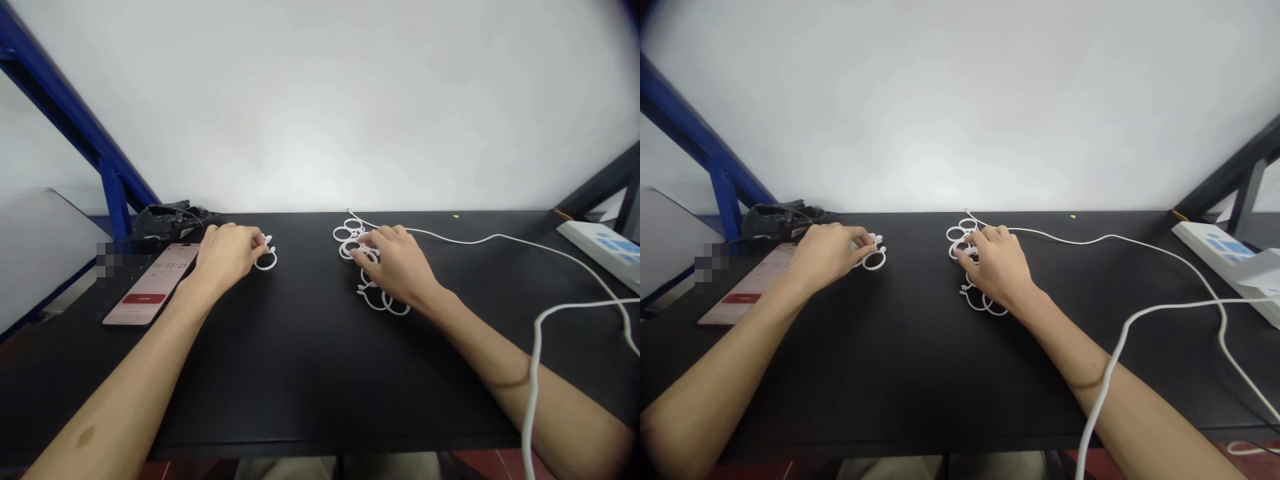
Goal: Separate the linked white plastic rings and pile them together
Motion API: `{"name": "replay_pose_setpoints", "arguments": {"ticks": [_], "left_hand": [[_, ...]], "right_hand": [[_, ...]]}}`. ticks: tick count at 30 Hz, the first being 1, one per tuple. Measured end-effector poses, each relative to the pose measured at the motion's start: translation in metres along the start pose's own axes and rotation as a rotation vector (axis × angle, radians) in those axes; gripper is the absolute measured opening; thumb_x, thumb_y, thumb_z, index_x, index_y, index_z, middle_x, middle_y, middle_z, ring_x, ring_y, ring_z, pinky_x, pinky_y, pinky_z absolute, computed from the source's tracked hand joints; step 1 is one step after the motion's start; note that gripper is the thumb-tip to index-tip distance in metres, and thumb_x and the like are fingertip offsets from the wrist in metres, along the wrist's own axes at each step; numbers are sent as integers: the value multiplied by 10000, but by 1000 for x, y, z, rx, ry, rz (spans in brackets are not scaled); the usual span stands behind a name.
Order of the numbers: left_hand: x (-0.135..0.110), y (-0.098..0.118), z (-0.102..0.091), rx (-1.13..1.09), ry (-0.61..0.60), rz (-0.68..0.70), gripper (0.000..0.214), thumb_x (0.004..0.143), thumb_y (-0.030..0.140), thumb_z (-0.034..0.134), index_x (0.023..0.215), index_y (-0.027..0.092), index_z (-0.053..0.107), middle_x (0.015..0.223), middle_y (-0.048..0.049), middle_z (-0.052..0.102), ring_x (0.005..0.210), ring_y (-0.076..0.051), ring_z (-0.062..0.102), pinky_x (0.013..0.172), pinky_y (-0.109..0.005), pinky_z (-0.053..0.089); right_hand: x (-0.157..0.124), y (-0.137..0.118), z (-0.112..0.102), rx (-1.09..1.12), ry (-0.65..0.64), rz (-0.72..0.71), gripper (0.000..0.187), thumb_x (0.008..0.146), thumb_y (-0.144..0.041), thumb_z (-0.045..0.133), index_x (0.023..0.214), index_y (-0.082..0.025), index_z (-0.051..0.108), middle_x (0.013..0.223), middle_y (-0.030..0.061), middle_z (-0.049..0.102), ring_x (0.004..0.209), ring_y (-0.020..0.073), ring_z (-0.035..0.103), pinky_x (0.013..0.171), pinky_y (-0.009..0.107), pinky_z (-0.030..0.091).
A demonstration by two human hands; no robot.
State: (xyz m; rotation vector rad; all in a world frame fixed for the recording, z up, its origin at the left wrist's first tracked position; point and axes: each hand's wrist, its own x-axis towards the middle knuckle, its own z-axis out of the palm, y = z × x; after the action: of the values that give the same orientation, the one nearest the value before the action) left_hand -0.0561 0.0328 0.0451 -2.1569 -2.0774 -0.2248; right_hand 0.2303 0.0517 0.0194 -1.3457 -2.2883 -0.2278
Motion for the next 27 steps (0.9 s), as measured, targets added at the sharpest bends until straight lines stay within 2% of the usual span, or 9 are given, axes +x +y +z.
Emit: {"name": "replay_pose_setpoints", "arguments": {"ticks": [2,5,10,14,19,22,24,27], "left_hand": [[-1,-1,-1,-9,-43,-16,172,872,357,590,847,242,715,844,-51,755,883,-306,659,735,-385,396],[-2,0,0,-23,-41,-20,151,863,362,612,853,245,707,862,-39,760,908,-302,655,753,-391,392],[-2,2,4,-88,126,74,192,836,427,652,829,236,677,810,-32,747,882,-302,619,750,-399,387],[-4,14,8,-178,214,231,175,862,389,637,894,220,669,884,-41,728,887,-273,574,771,-395,408],[-14,50,16,-269,229,529,297,907,350,597,1171,214,617,1087,-63,645,953,-224,510,827,-361,432],[-18,63,20,-227,203,575,193,930,331,566,1034,207,671,1042,-53,648,918,-216,494,777,-349,407],[-18,64,22,-203,203,576,193,951,311,531,926,200,687,985,-45,663,890,-212,477,749,-345,380],[-16,60,22,-193,220,563,202,955,301,526,884,201,686,937,-34,673,866,-206,457,728,-341,350]], "right_hand": [[-1,-1,2,-17,-68,-15,291,856,-408,606,1001,-165,669,967,108,684,889,271,538,818,414,431],[-2,-3,3,15,-94,-43,197,857,-306,591,983,-172,664,945,88,693,877,256,535,811,401,425],[-2,-6,1,97,-22,-90,154,892,-233,523,944,-185,659,907,82,697,856,251,531,784,411,431],[-3,-11,-1,206,3,-118,111,894,-214,553,959,-203,642,928,70,688,879,246,545,793,402,450],[-6,-20,-1,366,13,-161,66,902,-205,592,959,-213,622,933,49,672,890,213,575,806,354,462],[-7,-22,0,422,21,-180,63,908,-220,600,966,-209,622,934,46,670,883,193,590,796,327,467],[-6,-21,0,399,26,-178,72,910,-231,601,973,-205,624,936,49,670,885,192,594,779,320,470],[-6,-18,0,307,35,-158,95,919,-233,578,994,-201,626,952,61,667,887,202,595,752,324,469]]}}
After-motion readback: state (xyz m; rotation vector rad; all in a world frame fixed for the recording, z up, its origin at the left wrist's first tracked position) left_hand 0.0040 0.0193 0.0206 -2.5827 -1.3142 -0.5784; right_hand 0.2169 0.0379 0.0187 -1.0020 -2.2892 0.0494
